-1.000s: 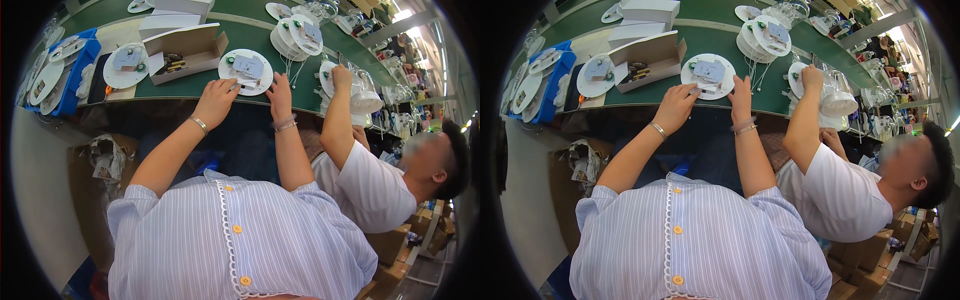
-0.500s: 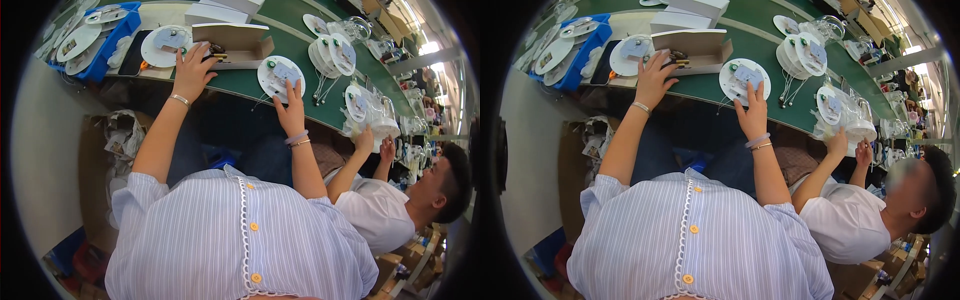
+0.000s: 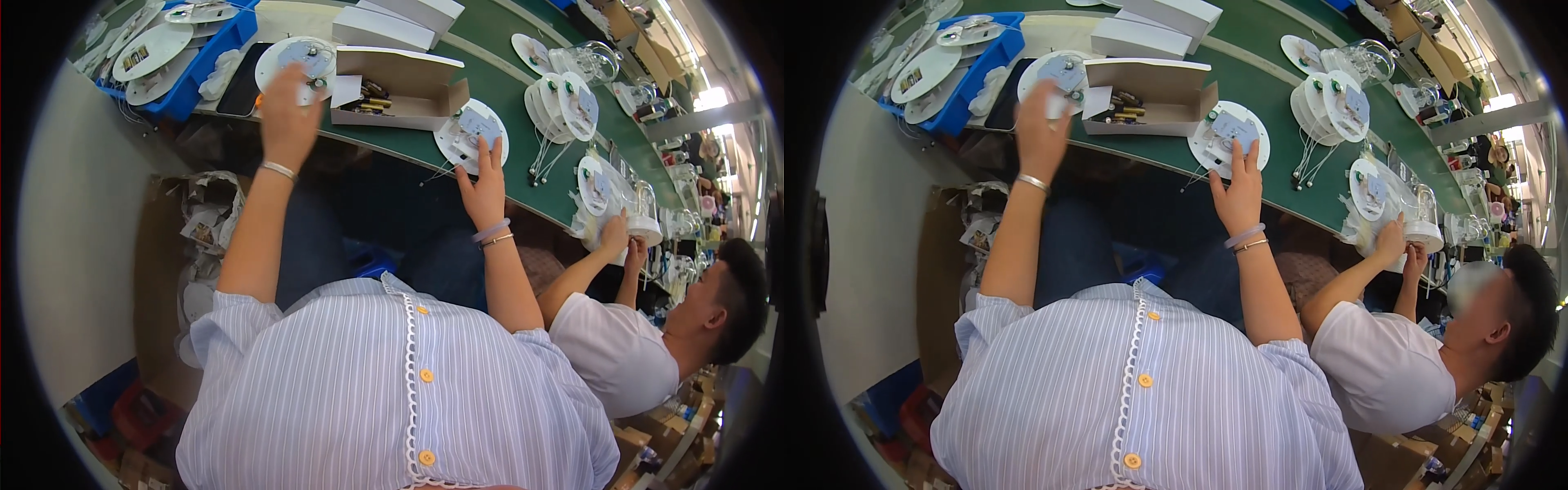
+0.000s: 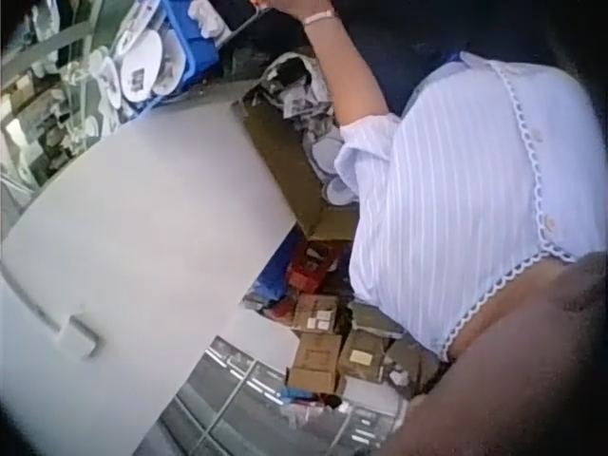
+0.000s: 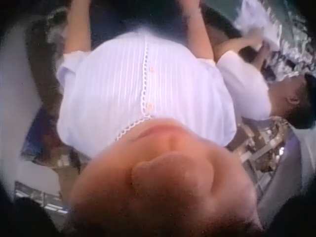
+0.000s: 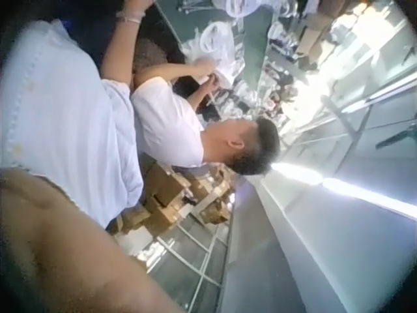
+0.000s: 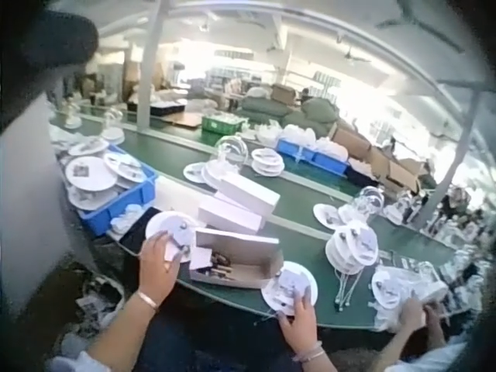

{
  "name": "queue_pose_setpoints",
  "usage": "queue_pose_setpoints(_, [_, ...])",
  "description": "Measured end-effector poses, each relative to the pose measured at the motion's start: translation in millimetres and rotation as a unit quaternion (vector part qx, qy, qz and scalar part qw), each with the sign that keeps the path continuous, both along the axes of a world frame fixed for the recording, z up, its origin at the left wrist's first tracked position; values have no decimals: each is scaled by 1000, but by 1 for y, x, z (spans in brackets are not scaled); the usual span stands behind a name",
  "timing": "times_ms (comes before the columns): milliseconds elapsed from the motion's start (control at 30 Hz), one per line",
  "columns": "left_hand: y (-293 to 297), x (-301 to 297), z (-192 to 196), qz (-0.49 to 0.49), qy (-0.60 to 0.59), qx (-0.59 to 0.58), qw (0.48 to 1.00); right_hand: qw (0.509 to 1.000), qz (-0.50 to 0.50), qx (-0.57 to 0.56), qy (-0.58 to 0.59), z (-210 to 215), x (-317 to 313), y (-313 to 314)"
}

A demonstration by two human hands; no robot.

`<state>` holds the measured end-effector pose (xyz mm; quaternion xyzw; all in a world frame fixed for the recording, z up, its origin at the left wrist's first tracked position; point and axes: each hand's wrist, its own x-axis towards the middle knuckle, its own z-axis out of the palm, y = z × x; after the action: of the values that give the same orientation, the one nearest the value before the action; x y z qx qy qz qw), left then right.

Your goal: Assembling circular LED light fixtures by inserting batteries and testing functionality.

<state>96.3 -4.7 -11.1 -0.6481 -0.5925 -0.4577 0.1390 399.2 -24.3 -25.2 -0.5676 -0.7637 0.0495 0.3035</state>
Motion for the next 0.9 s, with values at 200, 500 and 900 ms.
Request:
queue_pose_setpoints(200, [17, -54, -1, 307, 60, -258, 914, 1000, 4, -1, 4, 0, -2, 0])
queue_pose_setpoints(500, [21, -48, 15, 50, -344, -45, 937, 988, 5, 157, 5, 38, -32, -1])
queue_pose_setpoints(900, [-98, -48, 37, -146, -757, 87, 631, 979, 177, 96, -26, 40, -153, 42])
